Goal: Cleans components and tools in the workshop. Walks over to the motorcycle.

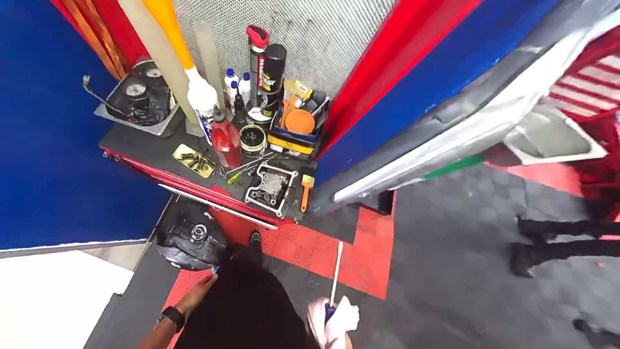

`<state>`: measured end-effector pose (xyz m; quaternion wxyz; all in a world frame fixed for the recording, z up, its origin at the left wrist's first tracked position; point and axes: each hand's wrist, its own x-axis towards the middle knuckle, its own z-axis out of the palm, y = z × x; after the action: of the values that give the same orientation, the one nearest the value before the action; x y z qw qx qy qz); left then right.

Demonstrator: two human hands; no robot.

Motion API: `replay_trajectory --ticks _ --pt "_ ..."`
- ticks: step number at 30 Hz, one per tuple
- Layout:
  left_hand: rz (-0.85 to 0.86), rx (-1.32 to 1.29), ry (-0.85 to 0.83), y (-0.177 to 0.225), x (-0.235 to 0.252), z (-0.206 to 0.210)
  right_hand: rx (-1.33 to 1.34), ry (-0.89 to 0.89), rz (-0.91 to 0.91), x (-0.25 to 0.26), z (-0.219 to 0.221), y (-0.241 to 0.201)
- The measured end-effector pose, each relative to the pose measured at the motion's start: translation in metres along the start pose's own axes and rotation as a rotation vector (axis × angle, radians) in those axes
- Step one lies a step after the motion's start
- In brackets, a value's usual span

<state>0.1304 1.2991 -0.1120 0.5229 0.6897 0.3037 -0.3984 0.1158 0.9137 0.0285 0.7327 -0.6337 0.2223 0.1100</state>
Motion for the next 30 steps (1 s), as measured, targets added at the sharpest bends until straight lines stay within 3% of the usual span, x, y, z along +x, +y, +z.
replay_trajectory --ticks 2,4,7,10,14,19,23,30 --pt "-0.086 -0.081 -0.02 -0.009 -0.029 0.007 0.129 0.114 0.006 -0.016 0.002 0.028" --pt "-0.073 0.011 -0.035 -0.006 -0.039 -0.001 0.277 0.134 0.018 -0.021 0.006 0.048" --pt "0.163 0.379 0.061 0.027 -0.025 -0.022 0.349 0.193 -0.005 -0.016 0.007 0.071" --pt "0.47 0.444 0.213 0.123 -0.024 -0.037 0.381 0.257 -0.027 0.005 0.014 0.077" --pt "0.814 0.501 0.293 0.261 -0.009 -0.052 0.545 0.145 -0.107 0.044 0.033 0.075" --pt "0.874 0.819 0.308 0.378 0.06 -0.052 0.683 0.011 -0.136 0.105 0.083 0.067" --pt "0.846 1.009 0.204 0.407 0.108 -0.043 0.682 -0.034 -0.049 0.152 0.131 0.068" --pt "0.856 1.057 -0.023 0.419 0.156 -0.043 0.729 -0.016 0.11 0.188 0.178 0.057"
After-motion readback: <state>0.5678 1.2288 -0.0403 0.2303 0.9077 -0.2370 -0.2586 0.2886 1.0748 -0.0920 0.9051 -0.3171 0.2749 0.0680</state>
